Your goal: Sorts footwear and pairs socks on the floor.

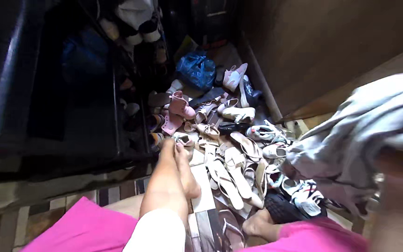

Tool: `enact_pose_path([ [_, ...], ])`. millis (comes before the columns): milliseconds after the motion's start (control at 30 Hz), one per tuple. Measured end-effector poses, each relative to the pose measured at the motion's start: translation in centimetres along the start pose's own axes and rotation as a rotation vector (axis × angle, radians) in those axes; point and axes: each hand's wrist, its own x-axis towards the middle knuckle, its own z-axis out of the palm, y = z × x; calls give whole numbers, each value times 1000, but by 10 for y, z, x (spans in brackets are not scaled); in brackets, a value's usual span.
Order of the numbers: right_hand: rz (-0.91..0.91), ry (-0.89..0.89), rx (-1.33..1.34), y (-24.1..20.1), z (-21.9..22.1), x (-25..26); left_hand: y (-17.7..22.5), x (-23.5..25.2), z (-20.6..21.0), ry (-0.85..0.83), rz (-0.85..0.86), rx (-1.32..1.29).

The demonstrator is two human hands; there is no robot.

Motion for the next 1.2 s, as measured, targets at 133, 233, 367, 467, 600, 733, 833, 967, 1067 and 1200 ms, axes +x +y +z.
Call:
enact_pose_path([
  [133, -25, -30, -48, 14, 79, -9, 10, 63, -1, 71, 84, 178],
  [233, -11, -51, -3, 27, 76, 7, 38, 74, 10, -7, 168, 296],
  [367, -46, -10, 58, 37, 68, 21, 43, 93, 76, -69, 23, -162],
  [467, -10, 69, 111, 41, 63, 18, 30, 109, 129, -9, -115, -533],
  [600, 16, 135, 34, 45, 59, 10, 9, 124, 146, 42, -114, -687],
  [733, 93, 157, -98, 43, 59, 6, 9, 120, 142, -32, -68, -444],
  [833, 216, 176, -180, 37, 60, 5, 8, 110, 134, -50, 3, -180],
  [967, 252, 150, -276, 28, 55, 0, 14, 90, 117, -96, -50, -281],
  [1067, 224, 144, -233, 14, 50, -2, 28, 43, 89, -178, -22, -444],
  [1200, 142, 149, -165, 0, 43, -2, 52, -2, 76, -288, 150, -421],
])
